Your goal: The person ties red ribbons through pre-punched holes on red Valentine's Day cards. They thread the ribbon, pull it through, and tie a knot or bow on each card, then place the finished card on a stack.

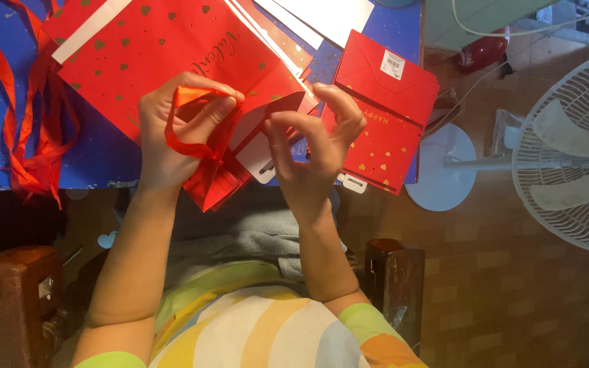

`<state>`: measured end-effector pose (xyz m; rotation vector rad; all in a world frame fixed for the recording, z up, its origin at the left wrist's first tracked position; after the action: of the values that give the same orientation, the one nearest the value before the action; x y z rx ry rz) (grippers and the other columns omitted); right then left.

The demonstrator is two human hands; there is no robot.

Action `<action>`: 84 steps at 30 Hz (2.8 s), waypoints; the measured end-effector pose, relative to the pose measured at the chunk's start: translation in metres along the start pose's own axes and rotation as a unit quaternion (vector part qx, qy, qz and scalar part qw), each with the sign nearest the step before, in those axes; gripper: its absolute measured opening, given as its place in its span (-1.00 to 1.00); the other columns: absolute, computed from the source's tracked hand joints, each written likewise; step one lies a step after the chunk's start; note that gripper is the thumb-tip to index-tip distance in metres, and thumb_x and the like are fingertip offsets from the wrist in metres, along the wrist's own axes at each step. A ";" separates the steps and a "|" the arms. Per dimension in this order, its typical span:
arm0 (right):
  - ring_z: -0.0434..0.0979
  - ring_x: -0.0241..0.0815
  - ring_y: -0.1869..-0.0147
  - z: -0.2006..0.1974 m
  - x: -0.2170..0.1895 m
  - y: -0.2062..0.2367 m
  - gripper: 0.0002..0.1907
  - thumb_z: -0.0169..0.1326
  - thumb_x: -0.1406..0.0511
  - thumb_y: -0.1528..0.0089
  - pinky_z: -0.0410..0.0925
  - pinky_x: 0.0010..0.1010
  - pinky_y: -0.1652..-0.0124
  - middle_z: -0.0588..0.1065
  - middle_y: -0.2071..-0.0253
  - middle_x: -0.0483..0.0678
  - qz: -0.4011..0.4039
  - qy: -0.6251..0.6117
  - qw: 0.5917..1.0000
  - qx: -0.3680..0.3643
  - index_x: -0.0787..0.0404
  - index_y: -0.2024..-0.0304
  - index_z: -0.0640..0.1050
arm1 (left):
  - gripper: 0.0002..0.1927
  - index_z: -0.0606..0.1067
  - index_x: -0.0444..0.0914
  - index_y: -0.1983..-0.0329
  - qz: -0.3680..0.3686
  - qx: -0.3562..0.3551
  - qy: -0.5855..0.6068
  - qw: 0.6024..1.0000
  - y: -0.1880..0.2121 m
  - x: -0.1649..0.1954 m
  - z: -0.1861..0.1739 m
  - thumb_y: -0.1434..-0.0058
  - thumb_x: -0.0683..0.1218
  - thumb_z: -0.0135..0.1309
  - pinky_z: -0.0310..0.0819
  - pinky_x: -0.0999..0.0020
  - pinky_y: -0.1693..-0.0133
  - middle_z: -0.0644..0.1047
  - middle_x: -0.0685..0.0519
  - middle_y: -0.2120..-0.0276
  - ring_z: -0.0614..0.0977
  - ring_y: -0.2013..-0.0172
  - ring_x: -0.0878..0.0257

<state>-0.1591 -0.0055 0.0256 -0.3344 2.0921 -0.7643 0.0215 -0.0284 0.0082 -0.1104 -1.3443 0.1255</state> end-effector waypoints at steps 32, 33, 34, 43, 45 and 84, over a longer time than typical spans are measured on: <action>0.21 0.14 -0.48 0.014 0.013 0.004 -0.83 0.20 0.40 -0.20 0.21 -0.08 -0.37 0.27 -0.28 0.08 0.104 -0.070 0.986 -0.112 0.21 0.15 0.58 | -0.92 0.53 -0.29 0.14 0.015 -0.051 0.016 0.998 0.003 -0.017 0.001 -0.38 -0.30 0.19 0.61 0.37 -0.04 0.65 -0.02 0.14 0.68 0.06 0.30; 0.19 0.16 -0.51 0.012 0.011 0.003 -0.81 0.21 0.41 -0.20 0.18 -0.05 -0.40 0.27 -0.28 0.08 0.076 -0.040 0.989 -0.117 0.22 0.12 0.59 | -0.92 0.53 -0.30 0.13 0.024 -0.052 0.011 0.998 0.003 -0.017 0.001 -0.39 -0.30 0.19 0.61 0.38 -0.04 0.64 -0.02 0.14 0.68 0.06 0.30; 0.17 0.17 -0.53 0.011 0.009 0.003 -0.79 0.23 0.41 -0.19 0.15 -0.03 -0.42 0.27 -0.29 0.08 0.048 -0.010 0.991 -0.121 0.23 0.10 0.60 | -0.92 0.53 -0.30 0.13 0.032 -0.053 0.006 0.998 0.003 -0.017 0.000 -0.39 -0.30 0.19 0.60 0.38 -0.04 0.64 -0.02 0.14 0.68 0.06 0.30; 0.14 0.23 -0.56 0.007 0.008 0.001 -0.82 0.24 0.42 -0.20 0.13 0.02 -0.43 0.28 -0.29 0.11 0.048 0.023 0.990 -0.133 0.21 0.14 0.59 | -0.94 0.48 -0.32 0.10 0.042 -0.061 0.009 0.997 0.006 -0.022 0.002 -0.46 -0.28 0.14 0.64 0.41 -0.02 0.66 -0.04 0.15 0.70 0.08 0.31; 0.16 0.16 -0.54 0.007 0.011 0.001 -0.80 0.25 0.40 -0.20 0.14 -0.01 -0.42 0.28 -0.28 0.11 0.043 0.033 0.989 -0.134 0.24 0.11 0.60 | -0.93 0.45 -0.32 0.07 0.041 -0.054 0.010 0.998 0.006 -0.020 0.002 -0.51 -0.28 0.11 0.64 0.42 -0.02 0.67 -0.05 0.14 0.70 0.09 0.32; 0.44 -0.18 -0.01 0.000 0.000 0.049 -0.65 0.31 0.40 -0.22 0.35 -0.39 -0.08 0.47 0.09 -0.08 0.118 -0.078 0.987 -0.080 0.21 -0.01 0.48 | -0.84 0.60 -0.27 0.24 0.122 -0.005 -0.320 0.940 0.036 0.016 0.014 -0.18 -0.23 0.37 0.49 0.29 0.13 0.61 0.07 0.28 0.60 0.20 0.15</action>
<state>-0.1569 0.0325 -0.0051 -0.2208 2.0046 -0.4172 0.0099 0.0099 0.0214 -0.2613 -1.9795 0.3886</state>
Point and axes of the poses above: each hand's wrist, its own y-axis away from the middle knuckle, its own z-axis out of the palm, x = y × z, the point moved 3 cm from there along -y, towards the middle knuckle
